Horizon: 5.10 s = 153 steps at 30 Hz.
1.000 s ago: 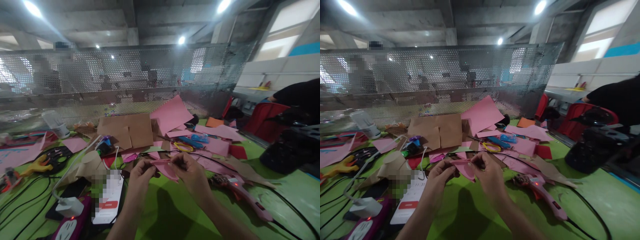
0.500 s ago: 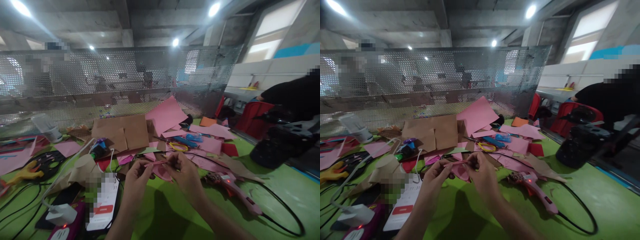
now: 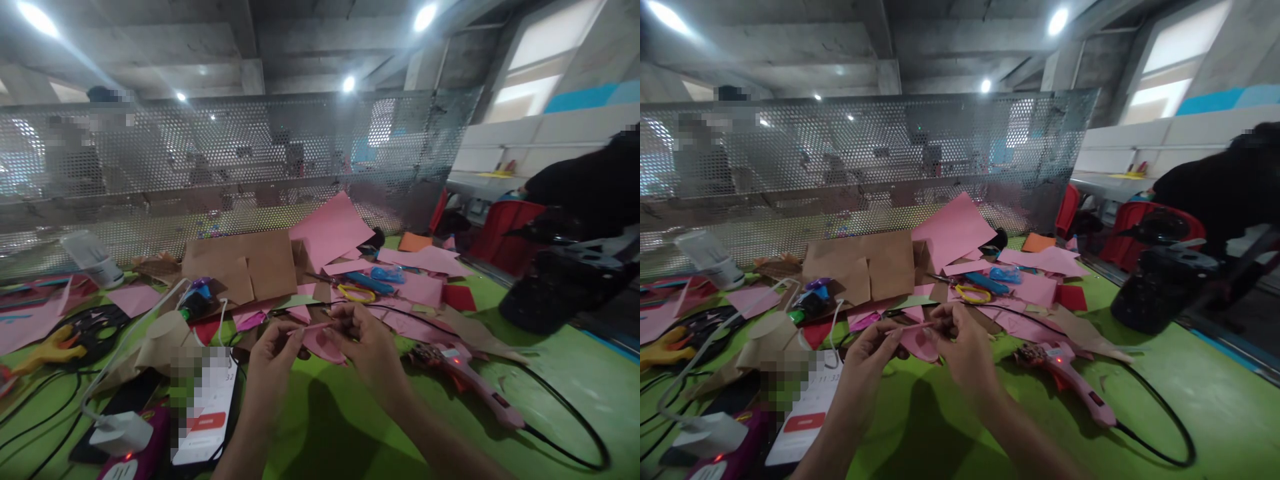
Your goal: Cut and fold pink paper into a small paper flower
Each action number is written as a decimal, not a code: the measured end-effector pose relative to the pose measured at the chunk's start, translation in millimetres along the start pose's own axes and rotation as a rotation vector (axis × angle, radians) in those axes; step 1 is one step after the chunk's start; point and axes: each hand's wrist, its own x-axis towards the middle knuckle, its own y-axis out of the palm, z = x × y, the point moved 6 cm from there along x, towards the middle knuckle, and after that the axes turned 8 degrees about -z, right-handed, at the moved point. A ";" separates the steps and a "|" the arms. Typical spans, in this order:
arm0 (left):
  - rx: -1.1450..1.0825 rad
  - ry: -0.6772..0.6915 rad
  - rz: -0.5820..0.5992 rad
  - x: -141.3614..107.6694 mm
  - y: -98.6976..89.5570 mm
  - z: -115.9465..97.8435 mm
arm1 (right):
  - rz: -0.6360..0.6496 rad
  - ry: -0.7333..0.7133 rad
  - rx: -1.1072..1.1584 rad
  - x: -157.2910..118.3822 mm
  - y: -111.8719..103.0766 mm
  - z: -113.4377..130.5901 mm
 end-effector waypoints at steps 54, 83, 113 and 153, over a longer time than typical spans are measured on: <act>0.073 0.037 0.037 -1.1 3.4 -1.1 | 0.125 -0.072 -0.111 -2.6 1.8 24.0; 0.008 0.025 -0.038 5.6 4.8 -8.3 | 0.127 -0.053 -0.194 6.1 -5.8 7.8; -0.109 -0.007 -0.076 25.0 23.0 -18.4 | 0.060 0.128 -0.081 40.7 -22.8 7.3; -0.022 0.001 -0.045 5.2 14.0 -16.1 | 0.071 0.245 -0.062 19.4 -20.8 -19.7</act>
